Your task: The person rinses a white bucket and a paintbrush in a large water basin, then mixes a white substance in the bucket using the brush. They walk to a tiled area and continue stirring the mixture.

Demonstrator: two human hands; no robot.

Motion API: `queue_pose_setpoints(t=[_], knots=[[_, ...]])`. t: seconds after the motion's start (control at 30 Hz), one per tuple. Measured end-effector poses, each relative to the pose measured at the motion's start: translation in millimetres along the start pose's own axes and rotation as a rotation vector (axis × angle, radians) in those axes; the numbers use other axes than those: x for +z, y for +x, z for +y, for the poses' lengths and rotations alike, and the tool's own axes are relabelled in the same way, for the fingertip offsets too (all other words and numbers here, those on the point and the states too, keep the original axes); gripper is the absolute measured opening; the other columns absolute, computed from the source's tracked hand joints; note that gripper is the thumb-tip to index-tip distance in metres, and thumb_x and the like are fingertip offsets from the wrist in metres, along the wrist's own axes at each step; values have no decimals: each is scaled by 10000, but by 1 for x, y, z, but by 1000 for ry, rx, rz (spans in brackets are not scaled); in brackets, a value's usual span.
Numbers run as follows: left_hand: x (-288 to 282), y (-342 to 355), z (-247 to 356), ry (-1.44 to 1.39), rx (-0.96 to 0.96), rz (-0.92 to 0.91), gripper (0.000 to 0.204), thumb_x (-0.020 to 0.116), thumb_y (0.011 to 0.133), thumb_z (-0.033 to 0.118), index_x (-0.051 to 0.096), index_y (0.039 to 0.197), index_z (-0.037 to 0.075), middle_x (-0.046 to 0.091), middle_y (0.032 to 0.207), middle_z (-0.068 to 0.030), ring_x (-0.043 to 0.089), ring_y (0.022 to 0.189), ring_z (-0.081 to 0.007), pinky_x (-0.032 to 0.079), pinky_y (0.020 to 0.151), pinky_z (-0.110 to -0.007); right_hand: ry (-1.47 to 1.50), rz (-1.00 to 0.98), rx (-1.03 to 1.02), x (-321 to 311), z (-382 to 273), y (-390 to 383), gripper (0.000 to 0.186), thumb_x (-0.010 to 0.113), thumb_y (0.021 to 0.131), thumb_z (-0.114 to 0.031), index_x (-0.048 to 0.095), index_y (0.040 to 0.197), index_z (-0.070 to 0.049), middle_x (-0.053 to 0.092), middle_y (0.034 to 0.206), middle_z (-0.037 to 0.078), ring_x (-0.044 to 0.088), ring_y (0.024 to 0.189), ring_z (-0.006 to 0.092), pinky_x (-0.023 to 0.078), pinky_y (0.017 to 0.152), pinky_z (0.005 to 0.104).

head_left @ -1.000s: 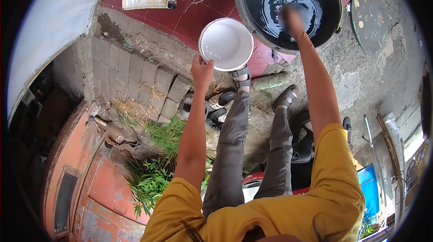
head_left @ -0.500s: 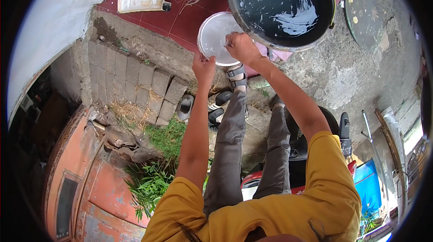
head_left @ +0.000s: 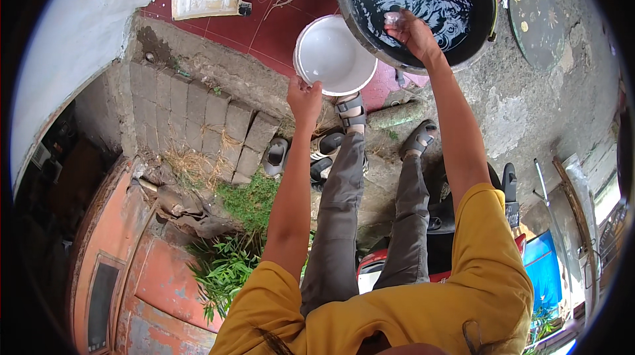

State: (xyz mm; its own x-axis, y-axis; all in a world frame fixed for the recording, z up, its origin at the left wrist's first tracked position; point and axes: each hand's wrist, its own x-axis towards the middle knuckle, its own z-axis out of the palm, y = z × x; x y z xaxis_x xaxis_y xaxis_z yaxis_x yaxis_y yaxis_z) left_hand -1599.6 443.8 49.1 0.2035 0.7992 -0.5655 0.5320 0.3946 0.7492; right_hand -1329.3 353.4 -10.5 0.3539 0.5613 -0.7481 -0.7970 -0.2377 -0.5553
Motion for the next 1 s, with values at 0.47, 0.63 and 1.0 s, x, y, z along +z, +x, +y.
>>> queue_pose_setpoints(t=[0.47, 0.63, 1.0], knots=[[-4, 3, -2, -11, 16, -26, 256, 616, 708, -5, 494, 931, -31, 523, 815, -48, 495, 708, -103, 403, 631, -247, -1050, 78, -650, 106, 32, -65, 110, 652, 729, -141, 600, 765, -51, 595, 658, 169, 590, 631, 360, 470, 569, 408], [2, 3, 4, 15, -13, -20, 232, 617, 694, -3, 500, 894, -20, 523, 790, -44, 483, 671, -97, 403, 627, -243, -528, 362, -544, 11, 9, -2, 164, 592, 823, -128, 632, 864, 26, 605, 639, 38, 520, 573, 102, 428, 566, 263], [-3, 8, -3, 44, -6, -30, 215, 620, 694, -2, 482, 859, -7, 505, 759, -31, 448, 652, -90, 391, 602, -242, 57, -455, 67, 65, -7, -45, 229, 540, 881, -191, 600, 908, 28, 643, 813, 117, 624, 671, 200, 515, 633, 278]])
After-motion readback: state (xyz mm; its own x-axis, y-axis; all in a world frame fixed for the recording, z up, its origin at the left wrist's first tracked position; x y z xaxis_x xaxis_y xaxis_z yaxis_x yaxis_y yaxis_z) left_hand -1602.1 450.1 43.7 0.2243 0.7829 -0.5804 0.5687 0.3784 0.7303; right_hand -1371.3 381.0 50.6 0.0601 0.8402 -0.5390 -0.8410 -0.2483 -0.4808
